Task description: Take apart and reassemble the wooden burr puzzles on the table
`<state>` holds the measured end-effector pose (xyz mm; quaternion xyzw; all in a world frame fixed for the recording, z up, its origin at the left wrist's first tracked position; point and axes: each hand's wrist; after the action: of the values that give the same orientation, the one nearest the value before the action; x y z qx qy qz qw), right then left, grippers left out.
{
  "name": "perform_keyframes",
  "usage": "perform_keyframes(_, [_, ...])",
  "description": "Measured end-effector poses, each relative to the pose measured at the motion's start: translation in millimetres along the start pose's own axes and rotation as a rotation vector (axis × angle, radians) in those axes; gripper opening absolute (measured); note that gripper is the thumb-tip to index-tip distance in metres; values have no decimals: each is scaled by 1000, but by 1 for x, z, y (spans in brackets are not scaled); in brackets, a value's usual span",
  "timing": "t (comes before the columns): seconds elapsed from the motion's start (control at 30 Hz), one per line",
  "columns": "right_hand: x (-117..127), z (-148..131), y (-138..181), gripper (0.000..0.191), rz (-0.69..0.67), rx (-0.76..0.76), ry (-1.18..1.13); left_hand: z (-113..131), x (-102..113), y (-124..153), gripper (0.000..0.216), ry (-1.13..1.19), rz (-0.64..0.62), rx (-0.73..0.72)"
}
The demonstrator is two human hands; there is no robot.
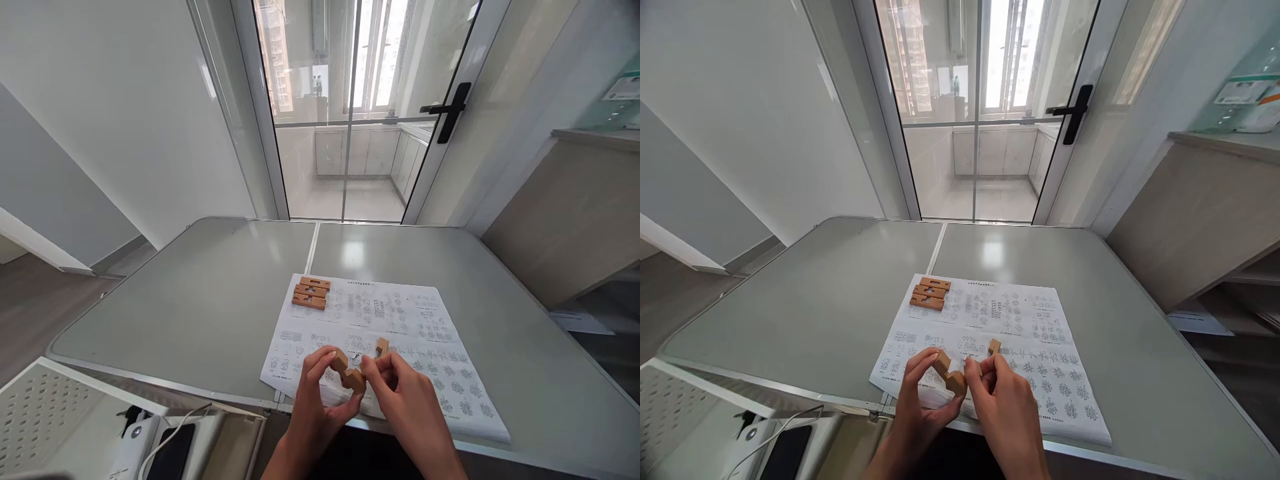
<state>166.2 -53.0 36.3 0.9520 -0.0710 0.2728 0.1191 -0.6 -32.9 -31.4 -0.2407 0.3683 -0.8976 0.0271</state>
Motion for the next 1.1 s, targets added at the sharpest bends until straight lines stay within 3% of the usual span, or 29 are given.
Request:
perform_keyframes(0.3, [-3,12,-3,53,17,-5,71,-2,0,1,72,13,-15,-39])
perform_keyframes(0.53, [0,18,-3,56,-55,28,82,-1,1,2,74,30,-49,-39])
perform_keyframes(0.8, [-4,22,0,66,-103,6,-1,-5,2,1,68,65,16,102])
perform_keyframes(0.97, [14,34,-1,63,-37,76,-44,-1,7,-5,66,50,-47,226])
perform_keyframes(1.1, [42,61,-8,57,-79,133,-117,5,14,-20,65,40,-247,343])
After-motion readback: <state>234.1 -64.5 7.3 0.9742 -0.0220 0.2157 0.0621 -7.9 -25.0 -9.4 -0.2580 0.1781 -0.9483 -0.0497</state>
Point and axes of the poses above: each hand's wrist, its own y-axis away from the middle knuckle, its own x-axis out of the back of the hand, z = x × y, and after that the axes turned 5 degrees about x, right-handed
